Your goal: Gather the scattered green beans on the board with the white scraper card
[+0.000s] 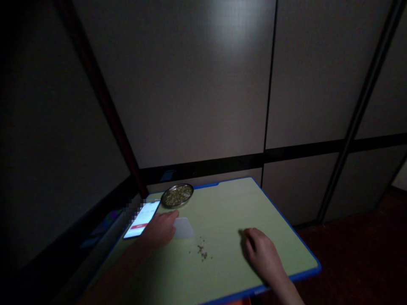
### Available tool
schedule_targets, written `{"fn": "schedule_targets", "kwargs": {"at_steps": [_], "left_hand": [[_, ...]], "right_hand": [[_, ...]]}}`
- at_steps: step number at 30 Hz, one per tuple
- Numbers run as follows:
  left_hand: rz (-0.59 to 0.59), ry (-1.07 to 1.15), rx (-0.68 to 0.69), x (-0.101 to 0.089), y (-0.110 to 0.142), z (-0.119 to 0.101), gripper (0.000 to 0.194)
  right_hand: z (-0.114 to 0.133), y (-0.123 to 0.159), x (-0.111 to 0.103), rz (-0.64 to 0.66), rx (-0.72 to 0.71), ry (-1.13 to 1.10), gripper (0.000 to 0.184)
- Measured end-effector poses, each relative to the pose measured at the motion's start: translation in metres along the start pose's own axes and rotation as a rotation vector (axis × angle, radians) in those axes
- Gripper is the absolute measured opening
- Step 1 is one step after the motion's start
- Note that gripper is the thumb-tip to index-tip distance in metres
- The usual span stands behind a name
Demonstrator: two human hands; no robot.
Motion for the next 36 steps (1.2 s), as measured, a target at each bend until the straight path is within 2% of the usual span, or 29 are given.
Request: {"fn": "schedule_targets", "kwargs": {"at_steps": [4, 12, 24, 36], "left_hand": [[-0.074, 0.015, 0.061, -0.001, -0.003, -0.014, 0.032], [-0.149, 0.033, 0.178, -0.004, -0.003, -0.037, 0.026], [-0.143, 0.059, 0.233, -0.006, 0.006, -0.048, 0.026], [-0.213, 0.051, 0.296, -0.006, 0.009, -0.053, 0.021]], "right_hand": [[-0.002, -0.001, 0.000, -0.001, 0.017, -0.013, 0.027], [0.003, -0.001, -0.003, 0.001, 0.007, 0.023, 0.029], [0.002, 0.000, -0.001, -0.004, 0.012, 0.026, 0.026], [0.002, 0.000, 0.002, -0.010, 0.006, 0.047, 0.020]]}}
Point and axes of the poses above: each hand's wrist, its own y-axis away from the middle knuckle, its own x-axis out of the palm, z = x × y, the point moved 8 cm from there along -y, towards the middle knuckle, and after that the axes turned 3 degrees about y, right-handed, at the moved point
